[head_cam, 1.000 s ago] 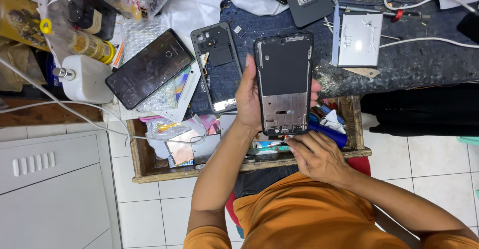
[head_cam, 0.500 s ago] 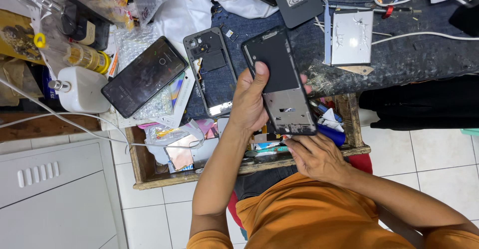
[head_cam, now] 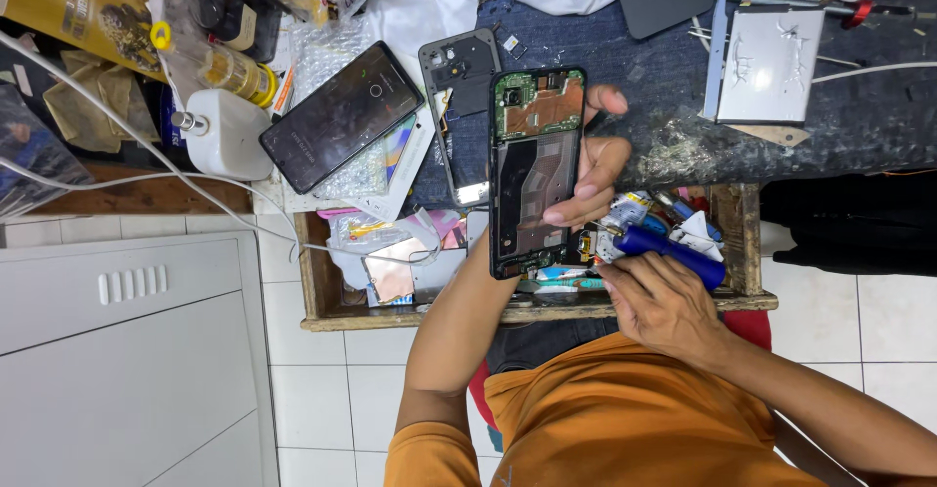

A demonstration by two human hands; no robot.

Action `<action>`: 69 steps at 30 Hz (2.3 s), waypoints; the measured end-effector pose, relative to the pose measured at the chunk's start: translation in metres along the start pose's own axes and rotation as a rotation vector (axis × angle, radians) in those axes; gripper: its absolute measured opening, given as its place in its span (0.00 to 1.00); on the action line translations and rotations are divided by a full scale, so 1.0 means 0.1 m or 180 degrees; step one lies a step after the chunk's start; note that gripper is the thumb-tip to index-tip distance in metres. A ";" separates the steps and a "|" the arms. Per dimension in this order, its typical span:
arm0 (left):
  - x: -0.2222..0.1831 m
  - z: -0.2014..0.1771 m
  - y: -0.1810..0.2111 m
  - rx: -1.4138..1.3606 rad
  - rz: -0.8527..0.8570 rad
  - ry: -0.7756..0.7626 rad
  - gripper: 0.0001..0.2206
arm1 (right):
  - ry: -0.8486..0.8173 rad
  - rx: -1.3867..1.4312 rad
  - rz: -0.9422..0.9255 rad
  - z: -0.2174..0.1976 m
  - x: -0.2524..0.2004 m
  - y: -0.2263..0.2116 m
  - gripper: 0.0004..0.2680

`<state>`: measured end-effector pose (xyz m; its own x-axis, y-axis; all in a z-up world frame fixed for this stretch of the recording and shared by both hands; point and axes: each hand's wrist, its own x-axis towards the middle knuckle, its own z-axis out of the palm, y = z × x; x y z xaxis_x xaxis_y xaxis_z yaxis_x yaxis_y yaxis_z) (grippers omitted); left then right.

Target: The person disassembles a smartphone using a screwdriver and a prying tool, removing screws and separating the back cover. They then handle a new screen assembly, comparing it with the old one and preparing it for installation.

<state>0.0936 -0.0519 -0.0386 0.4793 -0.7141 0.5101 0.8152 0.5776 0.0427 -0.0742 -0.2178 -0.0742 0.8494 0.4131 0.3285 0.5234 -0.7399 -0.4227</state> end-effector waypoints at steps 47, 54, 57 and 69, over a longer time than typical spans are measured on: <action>0.40 0.05 -0.18 0.3304 0.1013 0.1984 0.32 | 0.1302 0.0381 0.0321 -1.54 1.16 -0.75 0.08; 0.31 0.19 -0.04 0.5072 0.0686 0.2174 0.29 | 0.1466 0.0337 0.0431 -1.49 1.05 -0.61 0.05; -0.04 0.54 0.27 0.6425 0.0362 0.2509 0.31 | 0.1485 0.1727 0.1190 -1.49 0.95 -0.47 0.04; -1.02 1.33 1.38 0.9272 -0.0843 0.4194 0.46 | 0.1339 0.2123 0.1362 -1.47 0.72 -0.11 0.03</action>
<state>0.1138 0.1532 0.0297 0.9629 -0.0787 0.2580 -0.1426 -0.9604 0.2392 -0.0290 -0.2581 0.0779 0.9542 -0.1528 0.2572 0.2102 -0.2694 -0.9398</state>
